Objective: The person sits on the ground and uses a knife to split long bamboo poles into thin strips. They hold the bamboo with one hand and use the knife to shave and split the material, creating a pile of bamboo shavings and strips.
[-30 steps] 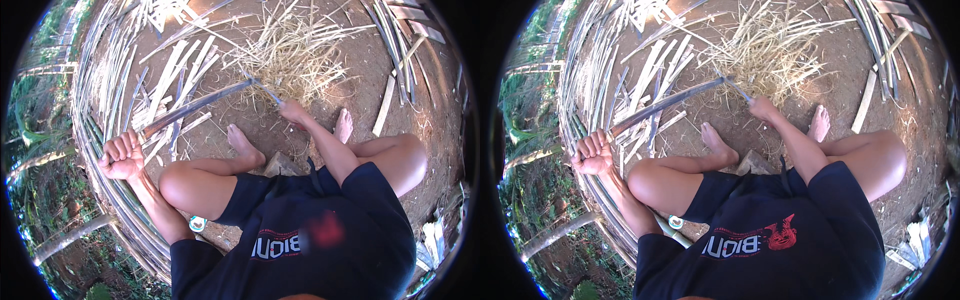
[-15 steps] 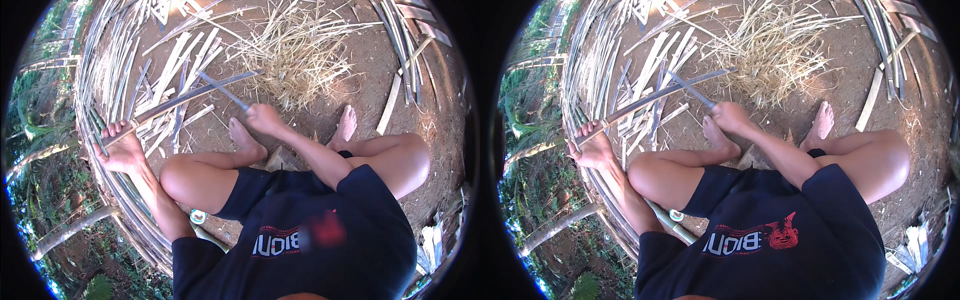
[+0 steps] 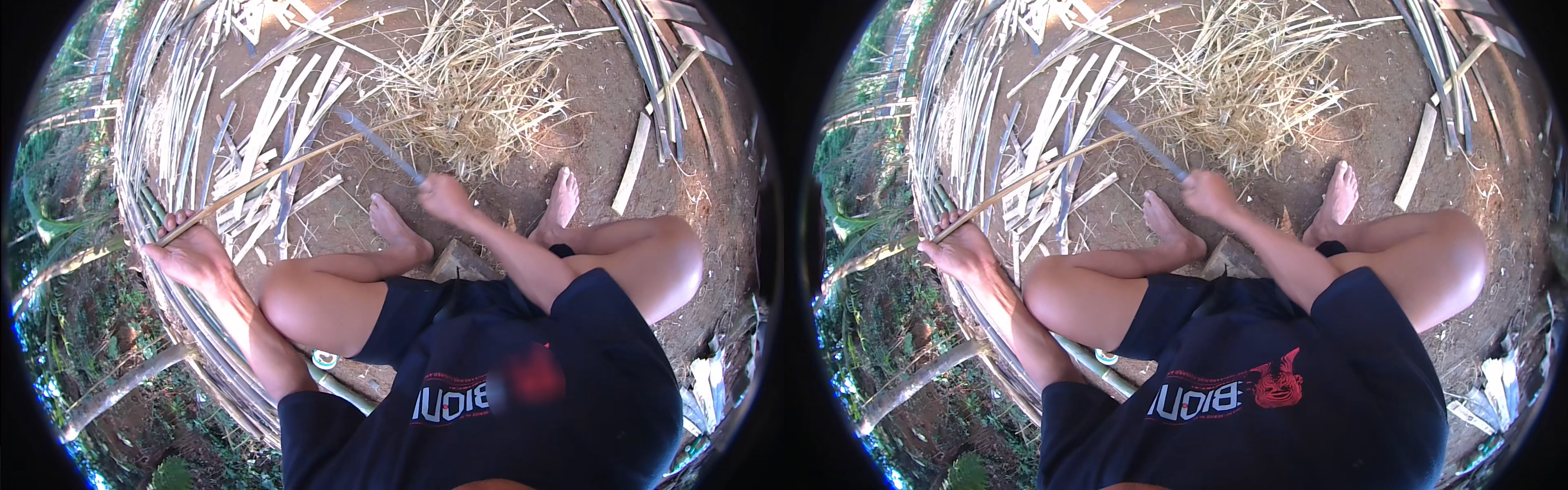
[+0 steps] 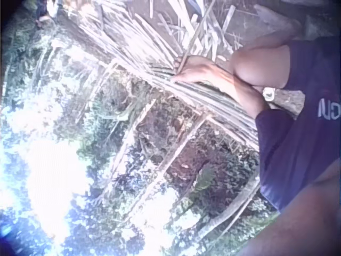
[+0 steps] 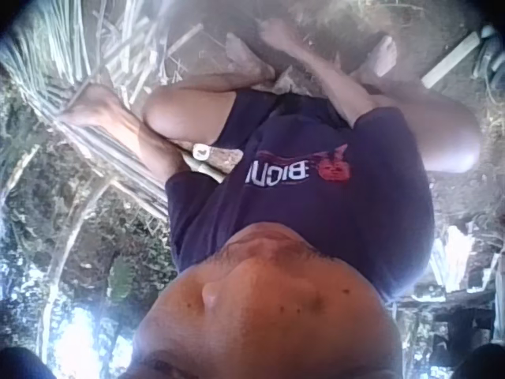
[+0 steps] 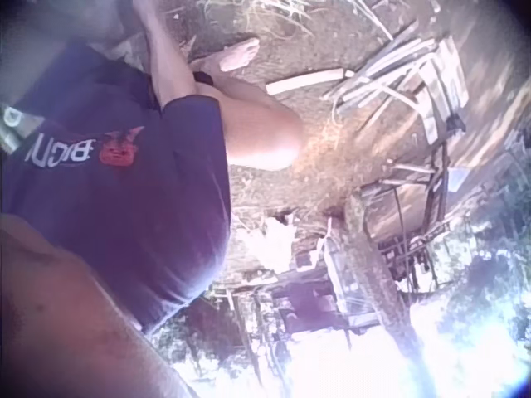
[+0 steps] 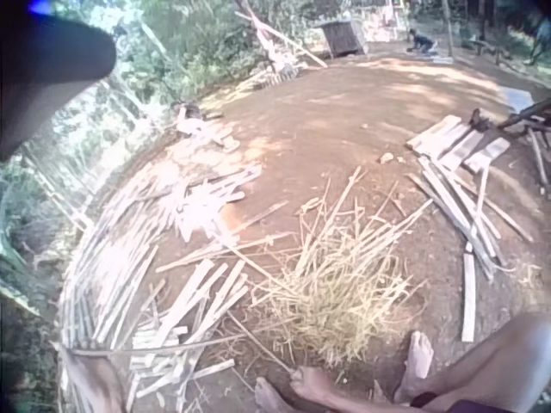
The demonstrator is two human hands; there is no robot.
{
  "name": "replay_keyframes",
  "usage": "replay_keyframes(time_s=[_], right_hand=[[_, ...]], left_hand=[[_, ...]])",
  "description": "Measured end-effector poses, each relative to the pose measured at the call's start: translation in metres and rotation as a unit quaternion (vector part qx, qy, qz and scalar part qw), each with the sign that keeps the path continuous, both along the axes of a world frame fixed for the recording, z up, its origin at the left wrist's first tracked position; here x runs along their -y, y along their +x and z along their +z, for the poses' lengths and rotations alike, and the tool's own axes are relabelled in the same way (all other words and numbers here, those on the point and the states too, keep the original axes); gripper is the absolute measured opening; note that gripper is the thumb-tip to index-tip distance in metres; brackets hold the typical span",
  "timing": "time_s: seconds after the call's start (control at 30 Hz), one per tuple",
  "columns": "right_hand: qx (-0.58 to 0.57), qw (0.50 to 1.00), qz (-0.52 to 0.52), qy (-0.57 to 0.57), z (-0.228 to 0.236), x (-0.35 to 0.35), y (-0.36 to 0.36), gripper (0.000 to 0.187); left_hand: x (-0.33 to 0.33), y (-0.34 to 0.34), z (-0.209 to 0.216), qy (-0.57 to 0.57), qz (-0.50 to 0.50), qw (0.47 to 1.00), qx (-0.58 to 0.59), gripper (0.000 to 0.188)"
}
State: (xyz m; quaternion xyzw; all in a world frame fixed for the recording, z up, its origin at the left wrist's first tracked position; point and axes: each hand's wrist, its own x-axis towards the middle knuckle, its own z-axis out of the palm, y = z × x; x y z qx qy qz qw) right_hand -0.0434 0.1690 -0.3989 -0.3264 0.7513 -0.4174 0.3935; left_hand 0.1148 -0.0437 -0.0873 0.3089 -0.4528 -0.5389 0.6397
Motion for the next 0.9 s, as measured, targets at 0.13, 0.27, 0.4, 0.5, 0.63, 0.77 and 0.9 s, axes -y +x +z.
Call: replay_keyframes(time_s=[0.13, 0.27, 0.4, 0.5, 0.63, 0.77, 0.9], right_hand=[[0.046, 0.996, 0.056, -0.056, 0.045, 0.005, 0.013, 0.023], [0.094, 0.989, -0.052, 0.096, -0.039, -0.008, -0.018, 0.022], [0.04, 0.996, 0.015, 0.083, -0.02, -0.003, -0.013, 0.023], [0.02, 0.993, -0.034, 0.112, -0.056, -0.012, -0.024, 0.023], [0.159, 0.958, -0.108, 0.212, -0.05, -0.017, -0.056, 0.021], [0.072, 0.994, -0.042, 0.077, -0.003, 0.012, -0.024, 0.024], [0.057, 0.995, 0.05, -0.066, 0.066, 0.027, 0.017, 0.02]], left_hand=[[0.006, 0.013, -0.004, -0.013, 0.009, 0.999, 0.041, 0.057], [0.005, -0.003, 0.0, -0.014, -0.006, 0.997, 0.077, 0.065], [0.011, 0.002, -0.002, 0.021, 0.046, 0.998, 0.032, 0.059], [0.016, -0.004, -0.008, 0.023, 0.034, 0.998, 0.038, 0.062], [0.006, -0.014, -0.001, 0.029, 0.067, 0.997, 0.026, 0.062], [0.042, 0.028, -0.008, -0.009, -0.019, 0.995, 0.097, 0.069], [0.031, 0.028, -0.011, 0.004, 0.01, 0.998, 0.07, 0.063]])
